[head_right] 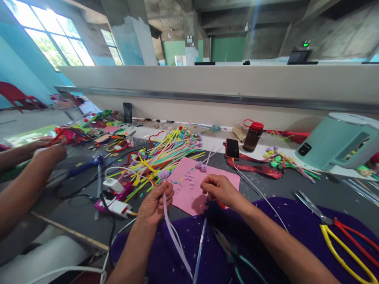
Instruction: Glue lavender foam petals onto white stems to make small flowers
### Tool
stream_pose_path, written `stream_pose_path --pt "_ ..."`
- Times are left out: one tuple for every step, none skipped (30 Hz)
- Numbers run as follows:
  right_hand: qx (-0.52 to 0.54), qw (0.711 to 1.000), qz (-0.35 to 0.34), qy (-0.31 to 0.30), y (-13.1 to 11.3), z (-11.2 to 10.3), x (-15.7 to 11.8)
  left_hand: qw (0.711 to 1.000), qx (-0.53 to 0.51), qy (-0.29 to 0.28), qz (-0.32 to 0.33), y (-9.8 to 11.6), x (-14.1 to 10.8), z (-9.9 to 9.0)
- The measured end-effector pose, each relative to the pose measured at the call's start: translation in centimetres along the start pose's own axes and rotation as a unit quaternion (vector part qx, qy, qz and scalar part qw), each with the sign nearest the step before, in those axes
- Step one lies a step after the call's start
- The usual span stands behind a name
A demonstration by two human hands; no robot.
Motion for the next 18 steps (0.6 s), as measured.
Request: stream_pose_path --pt "-0.013 1.0 -0.001 -0.001 0.2 -0.2 0.2 1.0 -0.001 -0.001 0.003 0.1 0.0 0.0" --pt "-0.026 1.0 -0.002 -0.004 0.4 -0.2 0.3 1.0 0.002 -0.002 0.005 0.1 0.0 0.0" --pt "-0.038 0.999 -0.004 -0.007 0.6 -0.2 0.4 1.0 0.007 -0.003 0.007 0.1 0.0 0.0" --pt "-0.048 0.999 -0.006 -0.009 0.7 -0.2 0.4 1.0 0.013 -0.002 0.007 0.1 0.0 0.0" --pt "-0.057 0.998 -0.007 -0.011 0.9 -0.1 0.4 1.0 0.019 -0.001 0.007 0.1 0.0 0.0" --pt "-0.066 0.998 -0.01 -0.013 1.0 0.0 0.4 1.0 0.026 0.003 0.006 0.1 0.0 -0.1" --pt "-0.078 0.997 -0.013 -0.015 1.1 0.1 0.4 0.999 0.032 0.012 0.006 0.1 0.0 -0.2" --pt "-0.092 0.995 -0.017 -0.017 1.2 0.2 0.4 0.999 0.04 0.024 0.006 0.1 0.0 -0.4" --pt "-0.107 0.994 -0.021 -0.018 1.3 0.3 0.3 0.998 0.05 0.037 0.003 0.1 0.0 -0.5" --pt "-0.124 0.992 -0.025 -0.018 1.3 0.3 0.3 0.997 0.059 0.049 0.0 0.2 -0.1 -0.7" --pt "-0.142 0.989 -0.028 -0.018 1.4 0.3 0.3 0.996 0.066 0.059 -0.003 0.2 -0.1 -0.8" --pt "-0.162 0.986 -0.032 -0.017 1.4 0.3 0.5 0.995 0.07 0.065 -0.006 0.2 -0.1 -0.9" --pt "-0.183 0.982 -0.035 -0.016 1.4 0.2 0.7 0.995 0.071 0.066 -0.006 0.2 -0.2 -0.9" --pt "-0.205 0.978 -0.039 -0.015 1.3 0.2 1.0 0.996 0.069 0.063 -0.006 0.2 -0.2 -0.9" --pt "-0.229 0.972 -0.042 -0.014 1.2 0.2 1.5 0.996 0.066 0.058 -0.005 0.2 -0.2 -0.8" --pt "-0.254 0.966 -0.045 -0.014 1.2 0.2 2.1 0.997 0.062 0.052 -0.005 0.3 -0.2 -0.7" --pt "-0.279 0.959 -0.048 -0.014 1.1 0.2 2.9 0.997 0.059 0.046 -0.006 0.3 -0.2 -0.6" --pt "-0.305 0.951 -0.048 -0.015 1.0 0.3 3.8 0.998 0.055 0.042 -0.006 0.3 -0.2 -0.5"
Point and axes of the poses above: each hand's wrist, its own x-axis towards the middle knuckle, its own z-axis out of the palm, y = z × x, the point moved 6 cm from there along x, towards the middle knuckle, and after that the axes turned 13 degrees about x, right-handed, at the moved point
